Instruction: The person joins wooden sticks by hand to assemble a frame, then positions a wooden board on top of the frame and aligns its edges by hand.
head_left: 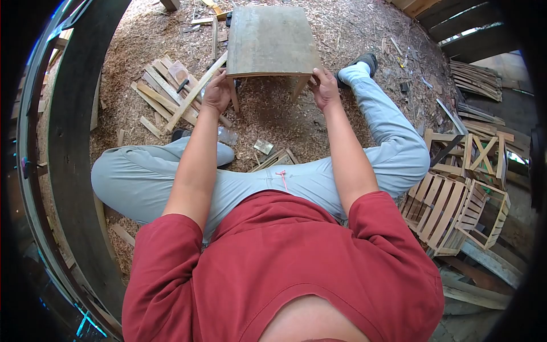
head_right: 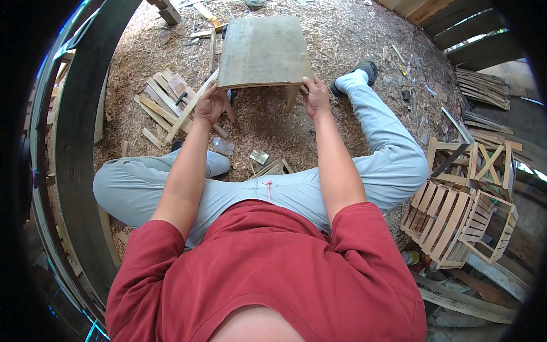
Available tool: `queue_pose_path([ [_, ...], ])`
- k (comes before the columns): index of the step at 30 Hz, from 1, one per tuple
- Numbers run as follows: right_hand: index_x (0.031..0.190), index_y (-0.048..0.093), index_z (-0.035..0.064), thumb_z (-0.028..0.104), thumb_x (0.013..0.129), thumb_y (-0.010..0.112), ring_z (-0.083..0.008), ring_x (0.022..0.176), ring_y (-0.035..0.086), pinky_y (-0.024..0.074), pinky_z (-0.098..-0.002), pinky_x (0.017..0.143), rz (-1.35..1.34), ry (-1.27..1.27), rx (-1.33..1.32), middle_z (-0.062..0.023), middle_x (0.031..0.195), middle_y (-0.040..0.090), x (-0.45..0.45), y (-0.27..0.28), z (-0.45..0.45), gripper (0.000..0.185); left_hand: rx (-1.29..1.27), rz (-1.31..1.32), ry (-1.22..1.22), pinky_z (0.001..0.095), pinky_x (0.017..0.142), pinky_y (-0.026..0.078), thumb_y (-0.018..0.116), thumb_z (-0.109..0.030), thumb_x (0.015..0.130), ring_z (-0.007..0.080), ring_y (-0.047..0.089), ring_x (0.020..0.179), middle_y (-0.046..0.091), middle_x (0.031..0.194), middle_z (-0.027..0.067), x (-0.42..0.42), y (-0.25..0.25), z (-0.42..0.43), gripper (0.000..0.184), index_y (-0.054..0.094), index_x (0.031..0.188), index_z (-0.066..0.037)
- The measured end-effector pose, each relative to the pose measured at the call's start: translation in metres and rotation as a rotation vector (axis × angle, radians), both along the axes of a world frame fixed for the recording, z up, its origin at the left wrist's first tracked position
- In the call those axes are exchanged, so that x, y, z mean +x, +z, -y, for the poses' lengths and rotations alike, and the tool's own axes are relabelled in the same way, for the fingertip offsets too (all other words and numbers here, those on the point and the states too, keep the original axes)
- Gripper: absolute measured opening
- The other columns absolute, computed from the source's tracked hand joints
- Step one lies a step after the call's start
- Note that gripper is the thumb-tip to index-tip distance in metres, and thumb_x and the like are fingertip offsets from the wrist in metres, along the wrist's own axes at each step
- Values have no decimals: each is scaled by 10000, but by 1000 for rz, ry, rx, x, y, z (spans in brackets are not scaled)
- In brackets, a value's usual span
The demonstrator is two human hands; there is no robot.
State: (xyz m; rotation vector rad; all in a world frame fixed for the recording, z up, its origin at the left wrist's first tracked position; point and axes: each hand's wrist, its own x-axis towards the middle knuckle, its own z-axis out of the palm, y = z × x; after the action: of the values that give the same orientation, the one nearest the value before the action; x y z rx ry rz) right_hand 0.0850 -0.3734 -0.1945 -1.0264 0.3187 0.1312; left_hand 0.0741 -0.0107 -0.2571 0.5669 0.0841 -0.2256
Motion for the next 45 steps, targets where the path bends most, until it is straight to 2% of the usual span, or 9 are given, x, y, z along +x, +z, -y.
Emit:
queue_pose_path([
  [11, 1368, 672, 9, 94, 999, 692, -169, 1217, 611, 426, -351, 1083, 64, 12, -41, -44, 1298, 716, 5, -10, 2, 379, 61, -46, 54, 360, 1136, 449, 524, -144, 1087, 197, 646, 1251, 708, 1326, 90, 2, 2, 3, 315, 600, 1366, -20],
  [12, 1377, 671, 21, 100, 1003, 692, -172, 1213, 612, 428, -360, 1081, 74, 10, -60, -37, 1292, 717, 5, -10, 1, 383, 62, -47, 53, 360, 1136, 449, 524, -144, 1087, 197, 646, 1251, 708, 1326, 90, 1, 7, 5, 315, 600, 1366, -20],
  [14, 1385, 669, 33, 105, 1006, 692, -174, 1208, 613, 430, -369, 1080, 84, 7, -78, -31, 1286, 718, 4, -10, 1, 387, 75, -88, 97, 340, 1097, 433, 595, -193, 1061, 193, 648, 1173, 733, 1177, 69, -1, 15, 10, 206, 656, 1196, -50],
  [18, 1331, 684, 95, 151, 1030, 668, -168, 1172, 615, 452, -397, 1031, 70, 24, -110, -4, 1235, 713, 2, -7, -1, 307, -22, -95, 2, 342, 1107, 416, 612, -230, 1057, 202, 645, 1187, 733, 1198, 67, -1, 14, 6, 242, 657, 1218, -55],
  [20, 1337, 681, 98, 155, 1031, 668, -168, 1172, 613, 453, -399, 1031, 51, 20, -116, -1, 1238, 711, 2, -7, 0, 312, 183, -189, 98, 341, 1149, 407, 608, -245, 1069, 201, 628, 1268, 707, 1330, 64, -7, 33, 19, 331, 641, 1338, -56],
  [27, 1357, 672, 98, 167, 1039, 665, -166, 1182, 607, 453, -402, 1038, 80, 43, -125, 0, 1241, 707, 3, -6, 1, 326, 331, -121, 169, 327, 1120, 408, 664, -231, 1032, 167, 617, 1251, 705, 1284, 30, 5, 8, 20, 305, 661, 1288, -65],
  [36, 1357, 662, 82, 155, 1047, 661, -174, 1173, 621, 477, -403, 1030, 45, 45, -126, -22, 1246, 706, 3, -2, 0, 319, 384, -59, 175, 348, 1067, 444, 621, -203, 1048, 181, 618, 1157, 690, 1190, 44, 7, 1, 18, 210, 646, 1200, -60],
  [38, 1355, 660, 80, 154, 1050, 659, -175, 1168, 624, 481, -404, 1028, 38, 50, -121, -25, 1245, 706, 4, -2, -1, 314, 368, -98, 212, 268, 885, 478, 647, -150, 1051, 102, 589, 927, 643, 989, -6, 4, 18, 25, 85, 612, 1112, -101],
  [45, 1349, 656, 81, 159, 1058, 656, -174, 1149, 631, 492, -404, 1003, 71, 70, -135, -12, 1231, 706, 6, -5, -1, 302, 367, -79, 203, 261, 850, 478, 657, -157, 1053, 93, 580, 903, 638, 982, -13, 4, 17, 24, 95, 601, 1113, -109],
])
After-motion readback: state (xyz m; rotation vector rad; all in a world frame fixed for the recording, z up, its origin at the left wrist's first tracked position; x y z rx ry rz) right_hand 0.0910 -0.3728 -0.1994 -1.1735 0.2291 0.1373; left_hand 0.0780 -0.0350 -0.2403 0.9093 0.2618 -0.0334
